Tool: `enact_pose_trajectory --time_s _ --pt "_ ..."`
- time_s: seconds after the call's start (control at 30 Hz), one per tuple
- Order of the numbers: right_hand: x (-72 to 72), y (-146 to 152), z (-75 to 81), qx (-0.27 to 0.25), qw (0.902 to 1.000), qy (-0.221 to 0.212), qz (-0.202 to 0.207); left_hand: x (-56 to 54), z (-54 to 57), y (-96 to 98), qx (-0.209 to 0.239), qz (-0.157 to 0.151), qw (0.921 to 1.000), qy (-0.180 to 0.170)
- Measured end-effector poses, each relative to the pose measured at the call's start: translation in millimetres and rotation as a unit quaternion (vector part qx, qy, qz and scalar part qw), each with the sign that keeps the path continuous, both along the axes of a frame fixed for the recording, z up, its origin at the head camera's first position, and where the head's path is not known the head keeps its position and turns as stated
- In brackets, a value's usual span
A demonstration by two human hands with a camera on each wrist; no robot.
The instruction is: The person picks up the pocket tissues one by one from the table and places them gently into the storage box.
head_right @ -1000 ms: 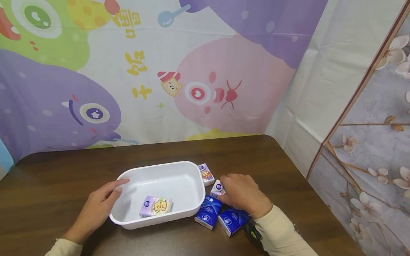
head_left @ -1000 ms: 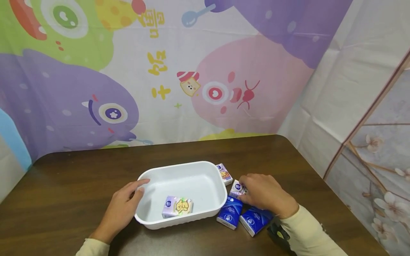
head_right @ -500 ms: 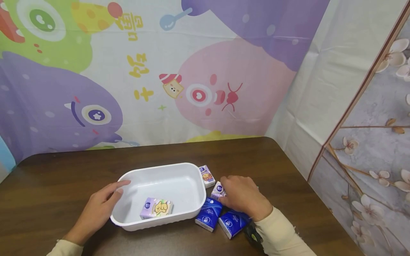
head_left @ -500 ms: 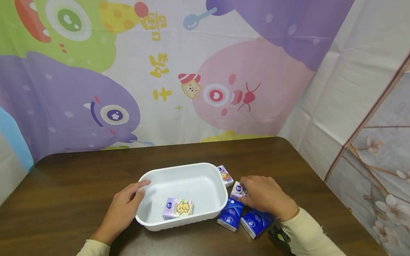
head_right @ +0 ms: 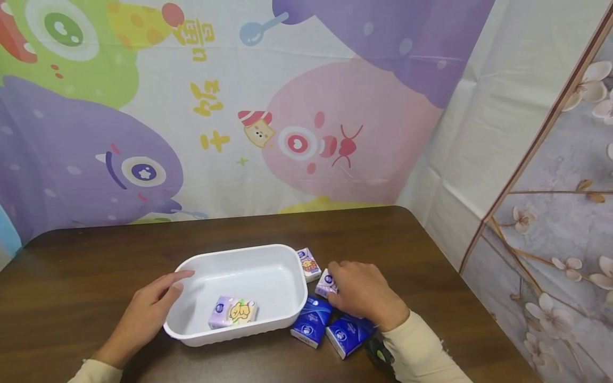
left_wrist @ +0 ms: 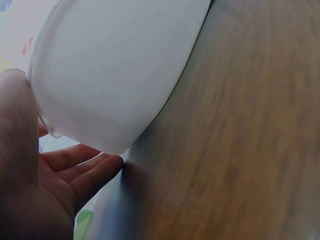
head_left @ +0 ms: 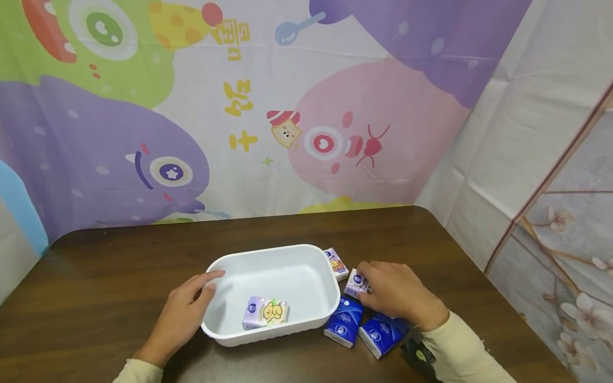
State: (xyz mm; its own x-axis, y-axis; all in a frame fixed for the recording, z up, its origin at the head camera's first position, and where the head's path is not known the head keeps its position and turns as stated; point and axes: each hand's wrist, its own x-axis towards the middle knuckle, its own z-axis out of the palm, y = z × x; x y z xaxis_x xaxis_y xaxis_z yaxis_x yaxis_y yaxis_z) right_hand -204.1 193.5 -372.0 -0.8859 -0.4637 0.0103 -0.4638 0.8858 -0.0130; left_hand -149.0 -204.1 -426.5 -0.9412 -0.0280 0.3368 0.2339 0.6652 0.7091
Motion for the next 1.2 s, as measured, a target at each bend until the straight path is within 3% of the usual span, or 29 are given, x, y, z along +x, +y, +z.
enact_pose_trajectory --time_s 0.4,0.7,1.2 --pt "-2.4 4.3 -0.6 -0.008 0.9995 0.028 0.01 3.1 -1.5 -1.8 -0.004 -0.001 0.9998 -0.019" --pt "-1.0 7.2 4.6 -0.047 0.9971 0.059 0.009 -0.1 0.0 -1.9 0.014 -0.011 0.9995 -0.027" --pt "-1.8 -1.1 7.6 -0.055 0.9954 0.078 0.008 0.2 -1.5 -6.0 0.029 -0.019 0.9992 -0.017"
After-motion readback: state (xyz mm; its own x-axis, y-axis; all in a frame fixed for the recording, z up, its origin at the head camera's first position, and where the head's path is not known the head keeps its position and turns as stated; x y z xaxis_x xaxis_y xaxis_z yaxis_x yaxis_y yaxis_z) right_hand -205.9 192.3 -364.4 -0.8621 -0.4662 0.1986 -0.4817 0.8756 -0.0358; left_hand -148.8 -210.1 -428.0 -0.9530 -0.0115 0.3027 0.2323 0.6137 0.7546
